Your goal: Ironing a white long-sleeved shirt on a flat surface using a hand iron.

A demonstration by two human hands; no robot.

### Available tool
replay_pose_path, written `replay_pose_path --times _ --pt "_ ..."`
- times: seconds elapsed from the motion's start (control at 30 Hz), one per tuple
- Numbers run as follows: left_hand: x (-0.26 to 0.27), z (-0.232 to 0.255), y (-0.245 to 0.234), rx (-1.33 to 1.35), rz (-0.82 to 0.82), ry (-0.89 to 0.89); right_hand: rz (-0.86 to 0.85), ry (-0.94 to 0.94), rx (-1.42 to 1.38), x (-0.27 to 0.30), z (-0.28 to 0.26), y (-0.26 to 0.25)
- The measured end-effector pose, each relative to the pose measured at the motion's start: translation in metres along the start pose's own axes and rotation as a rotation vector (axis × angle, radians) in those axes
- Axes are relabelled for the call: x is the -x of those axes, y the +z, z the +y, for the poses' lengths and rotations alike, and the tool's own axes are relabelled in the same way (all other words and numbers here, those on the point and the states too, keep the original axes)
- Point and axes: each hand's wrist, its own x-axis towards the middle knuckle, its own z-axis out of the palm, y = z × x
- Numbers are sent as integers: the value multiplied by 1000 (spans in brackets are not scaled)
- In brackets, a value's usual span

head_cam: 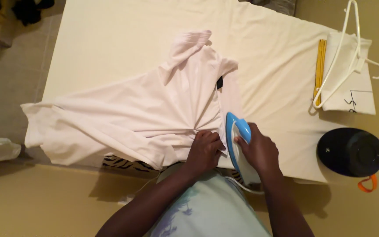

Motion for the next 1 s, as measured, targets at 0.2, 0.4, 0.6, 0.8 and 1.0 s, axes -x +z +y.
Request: replay_pose_path --times 0.2,0.4,0.6,0.8,1.0 --pt "3 5 2 -31 -20 -50 128 -203 27 -90 -26 -15" --pt "5 7 6 -74 -6 -70 119 -239 -23 -123 -51 -35" --pt "-24 21 -26 68 -221 -69 21 -205 11 -61 -21 -27" --pt "-69 -10 -8 -74 152 -191 -5 -211 -9 -35 -3 -18" --pt "-84 -31 18 -349 230 -172 97 -287 -2 -92 -22 -21"
